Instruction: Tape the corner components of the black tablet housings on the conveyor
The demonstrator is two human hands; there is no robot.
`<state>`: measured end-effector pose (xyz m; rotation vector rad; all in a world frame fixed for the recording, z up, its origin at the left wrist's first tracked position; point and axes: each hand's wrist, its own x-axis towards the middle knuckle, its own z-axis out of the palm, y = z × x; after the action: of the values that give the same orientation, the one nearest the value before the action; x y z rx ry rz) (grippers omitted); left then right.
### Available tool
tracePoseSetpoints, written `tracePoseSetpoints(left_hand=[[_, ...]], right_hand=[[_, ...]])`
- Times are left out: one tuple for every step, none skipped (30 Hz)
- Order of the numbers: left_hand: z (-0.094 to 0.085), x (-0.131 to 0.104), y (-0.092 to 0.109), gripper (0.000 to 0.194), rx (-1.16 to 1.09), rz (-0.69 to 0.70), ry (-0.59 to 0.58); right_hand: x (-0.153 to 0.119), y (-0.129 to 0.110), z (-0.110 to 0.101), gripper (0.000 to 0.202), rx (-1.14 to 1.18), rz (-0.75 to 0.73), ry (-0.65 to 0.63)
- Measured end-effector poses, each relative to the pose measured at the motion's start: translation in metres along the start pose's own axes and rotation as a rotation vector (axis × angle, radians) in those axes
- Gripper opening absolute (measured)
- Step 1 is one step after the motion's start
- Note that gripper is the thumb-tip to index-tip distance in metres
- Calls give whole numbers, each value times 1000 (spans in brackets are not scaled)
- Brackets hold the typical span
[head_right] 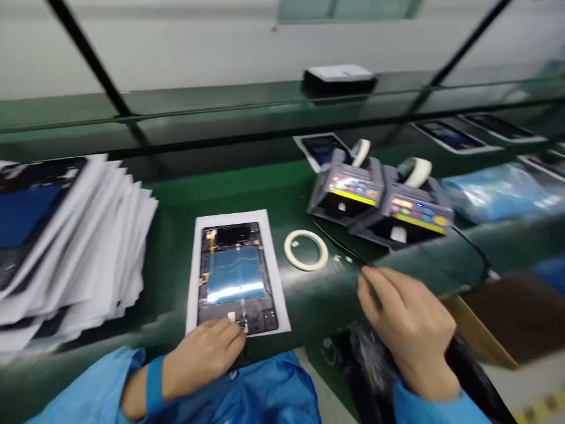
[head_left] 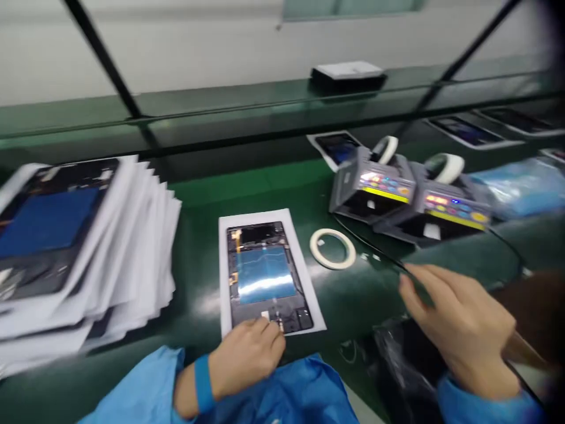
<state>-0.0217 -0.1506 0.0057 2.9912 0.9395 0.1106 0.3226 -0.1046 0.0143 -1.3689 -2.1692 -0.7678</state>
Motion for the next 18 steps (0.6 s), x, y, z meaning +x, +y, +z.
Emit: tracePoseSetpoints(left_hand=[[0,1,-5,4,-12,11,-2],[0,1,-8,6,-22,20,2],[-1,0,-9,9,-29,29,12],[-2,0,-9,12,-33,33,27],[-3,1,-7,16,-34,30,44],[-3,1,-6,19,-33,25,61],[-4,2,-5,23,-30,18,79],[-4,3,-5,25,-27,11,98],[-4,4,-5,27,-26,6,114],[-5,5,-6,28,-29,5,127],[-5,6,-6,30,-34,3,137],[-5,7,-7,31,-41,2,146],[-5,7,-7,31,-50,0,153],[-4,7,-7,31,-59,-3,160],[-4,7,-7,31,-67,-8,164],[-3,7,-7,30,-72,-15,167],[-2,6,-6,28,-76,-20,164],[-2,5,-5,26,-79,-21,157]], right_hand=[[-1,13,3,62,-86,44,13],[-1,24,8,57,-134,72,4],[-1,33,15,52,-165,90,-9],[0,40,23,46,-183,105,-7],[2,44,32,42,-190,113,-5],[6,46,42,38,-195,118,7],[11,47,52,35,-198,119,18],[17,46,62,33,-201,118,28],[25,45,72,31,-202,115,32],[33,44,81,30,-202,111,32],[41,43,88,29,-201,106,26],[48,42,94,29,-200,108,25],[54,43,99,28,-196,110,26],[59,44,102,28,-186,112,31],[62,46,104,27,-168,107,32],[63,49,105,26,-141,93,26],[64,52,106,25,-111,76,22],[63,56,106,24,-89,62,23]])
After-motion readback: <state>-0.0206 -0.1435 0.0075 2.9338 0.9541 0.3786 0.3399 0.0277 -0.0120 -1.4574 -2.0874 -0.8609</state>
